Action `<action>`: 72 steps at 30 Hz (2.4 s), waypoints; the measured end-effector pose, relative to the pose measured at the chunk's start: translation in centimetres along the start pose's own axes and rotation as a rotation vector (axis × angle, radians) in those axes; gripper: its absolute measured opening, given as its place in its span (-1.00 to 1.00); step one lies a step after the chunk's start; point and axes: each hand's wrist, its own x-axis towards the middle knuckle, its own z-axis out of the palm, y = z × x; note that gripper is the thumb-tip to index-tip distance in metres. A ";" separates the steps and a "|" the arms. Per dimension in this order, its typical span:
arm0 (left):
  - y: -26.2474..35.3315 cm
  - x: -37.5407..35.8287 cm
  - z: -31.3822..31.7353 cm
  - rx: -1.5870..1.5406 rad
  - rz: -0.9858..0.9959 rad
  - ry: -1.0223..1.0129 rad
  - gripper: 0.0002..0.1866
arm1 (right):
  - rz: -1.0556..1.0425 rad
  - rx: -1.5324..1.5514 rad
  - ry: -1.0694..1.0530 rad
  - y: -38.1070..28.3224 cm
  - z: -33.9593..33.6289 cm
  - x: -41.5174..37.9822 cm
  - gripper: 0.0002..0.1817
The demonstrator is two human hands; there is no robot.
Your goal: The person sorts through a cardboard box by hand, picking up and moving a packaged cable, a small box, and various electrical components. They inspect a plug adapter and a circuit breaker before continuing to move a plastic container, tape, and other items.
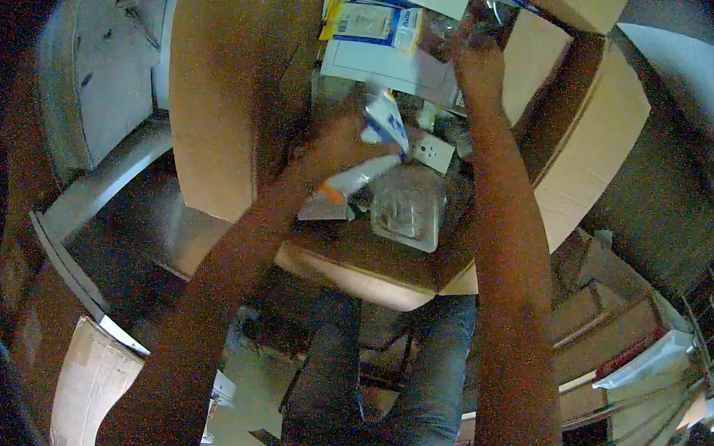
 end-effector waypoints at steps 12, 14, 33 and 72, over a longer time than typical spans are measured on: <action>-0.5 -0.6 3.8 -0.165 0.027 0.453 -0.13 | 0.210 0.580 -0.141 0.2 0.8 3.5 -0.56; -0.2 1.5 -0.8 -0.131 -0.156 0.160 -0.28 | 0.280 0.573 -0.249 1.8 0.0 4.3 -0.56; -8.0 14.6 -5.0 -0.621 -0.288 0.412 -0.23 | -0.080 0.358 -0.298 -9.7 -0.1 -10.4 -0.57; -7.5 -12.4 -0.5 -1.181 -0.402 0.203 -0.32 | 0.006 -0.040 -0.536 -6.3 -8.7 -34.4 -0.35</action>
